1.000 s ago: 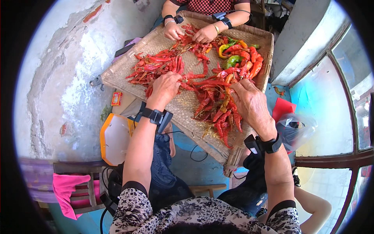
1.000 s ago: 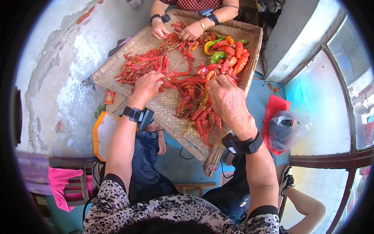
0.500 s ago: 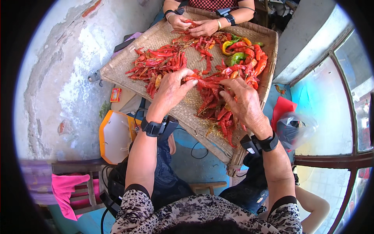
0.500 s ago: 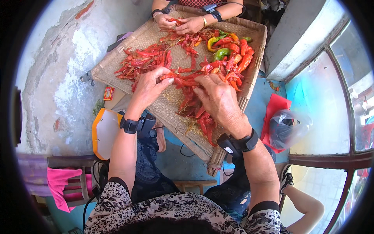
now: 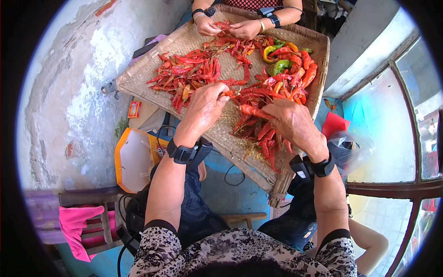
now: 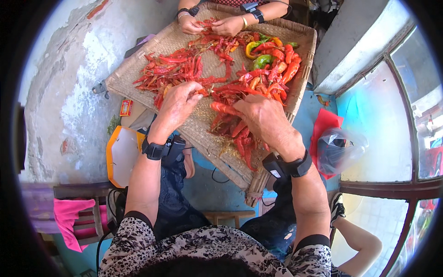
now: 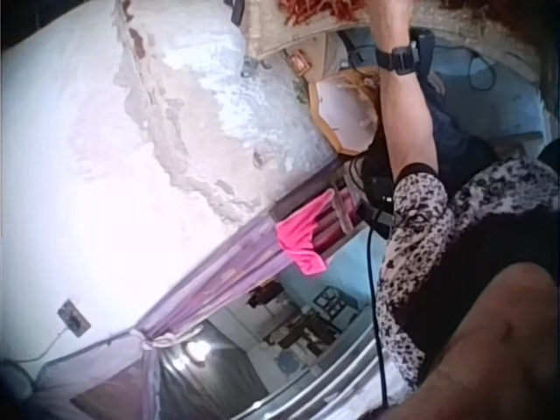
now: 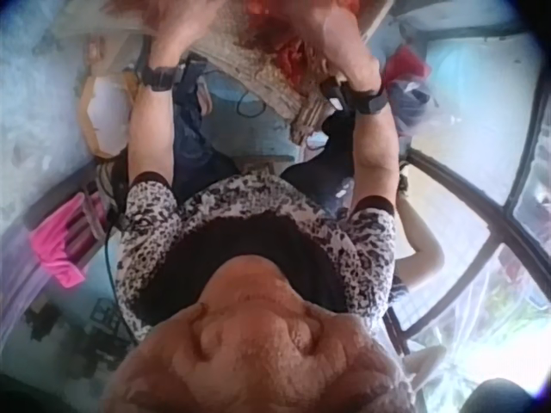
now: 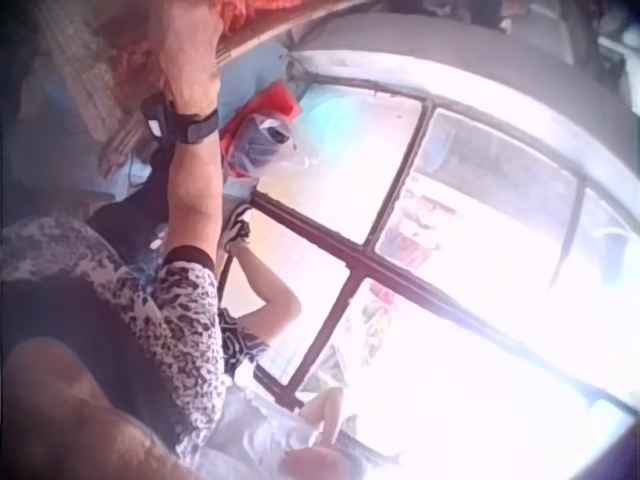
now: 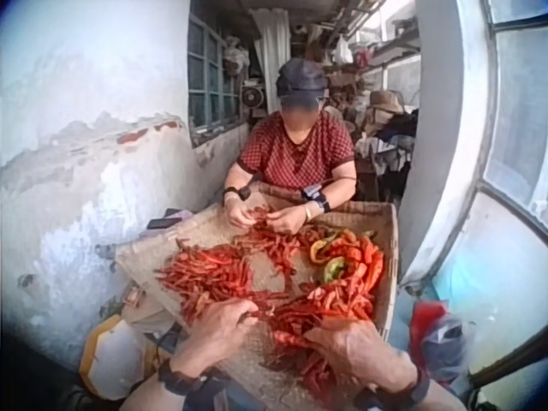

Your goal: Sort dried red peppers and fresh green/red peppers on a large woven tray.

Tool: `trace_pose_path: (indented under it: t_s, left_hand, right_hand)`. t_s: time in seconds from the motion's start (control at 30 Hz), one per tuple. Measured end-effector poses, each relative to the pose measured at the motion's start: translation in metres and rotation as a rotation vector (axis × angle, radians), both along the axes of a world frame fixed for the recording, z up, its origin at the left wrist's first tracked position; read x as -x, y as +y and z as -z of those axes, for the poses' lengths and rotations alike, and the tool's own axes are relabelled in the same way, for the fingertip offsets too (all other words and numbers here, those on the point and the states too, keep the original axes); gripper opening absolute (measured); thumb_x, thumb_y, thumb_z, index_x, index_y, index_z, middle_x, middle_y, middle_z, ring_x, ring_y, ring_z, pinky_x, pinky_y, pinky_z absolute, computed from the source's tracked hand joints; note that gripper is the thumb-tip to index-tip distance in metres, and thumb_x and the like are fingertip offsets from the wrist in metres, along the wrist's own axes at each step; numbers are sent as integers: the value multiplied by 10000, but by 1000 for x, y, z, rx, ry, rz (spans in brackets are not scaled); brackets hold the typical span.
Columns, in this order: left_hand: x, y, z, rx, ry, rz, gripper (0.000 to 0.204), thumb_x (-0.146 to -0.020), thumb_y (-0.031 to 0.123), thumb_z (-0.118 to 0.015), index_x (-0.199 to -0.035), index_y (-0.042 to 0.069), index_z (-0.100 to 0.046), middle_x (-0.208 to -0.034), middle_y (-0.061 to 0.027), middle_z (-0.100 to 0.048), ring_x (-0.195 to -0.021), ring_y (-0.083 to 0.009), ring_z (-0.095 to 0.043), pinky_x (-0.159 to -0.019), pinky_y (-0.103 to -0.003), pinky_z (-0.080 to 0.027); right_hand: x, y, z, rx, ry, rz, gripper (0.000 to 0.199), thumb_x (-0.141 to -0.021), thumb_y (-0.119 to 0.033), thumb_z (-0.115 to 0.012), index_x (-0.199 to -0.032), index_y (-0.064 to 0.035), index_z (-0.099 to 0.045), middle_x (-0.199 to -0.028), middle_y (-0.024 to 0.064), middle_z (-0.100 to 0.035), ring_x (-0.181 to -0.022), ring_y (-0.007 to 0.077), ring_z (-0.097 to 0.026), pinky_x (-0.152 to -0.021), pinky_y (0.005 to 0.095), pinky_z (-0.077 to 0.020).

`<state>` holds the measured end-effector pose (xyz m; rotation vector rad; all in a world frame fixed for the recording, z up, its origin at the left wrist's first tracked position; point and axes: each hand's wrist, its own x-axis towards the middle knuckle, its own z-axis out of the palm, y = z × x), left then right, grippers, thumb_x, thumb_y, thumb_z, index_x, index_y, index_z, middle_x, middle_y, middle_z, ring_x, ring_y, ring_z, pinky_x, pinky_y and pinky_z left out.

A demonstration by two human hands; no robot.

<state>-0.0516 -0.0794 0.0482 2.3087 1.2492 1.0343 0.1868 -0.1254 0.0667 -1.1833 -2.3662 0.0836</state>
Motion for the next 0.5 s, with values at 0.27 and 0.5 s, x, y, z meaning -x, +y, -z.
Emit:
trace_pose_path:
  t_s: [0.27, 0.5]
  left_hand:
    - [-1, -2, -9, 85, 12, -18, 182, -840, 112, -602, -985, 3, -606, -748, -118, -639, -652, -218, -629, -613, -323, -471]
    - [-36, -16, -13, 361, -151, 237, 170, -878, 160, -594, -953, 8, -611, -689, -14, -581, -589, -78, -536, -557, -243, -463]
  right_hand:
    - [-15, -6, -9, -121, -67, 49, 352, -699, -10, -593, -1047, -65, -594, -882, 121, -555, -837, 306, -568, -691, 393, -500]
    - [7, -11, -9, -12, 237, 112, 315, -789, -54, -637, -1097, -41, -571, -985, 165, -584, -917, 337, -580, -775, 394, -491]
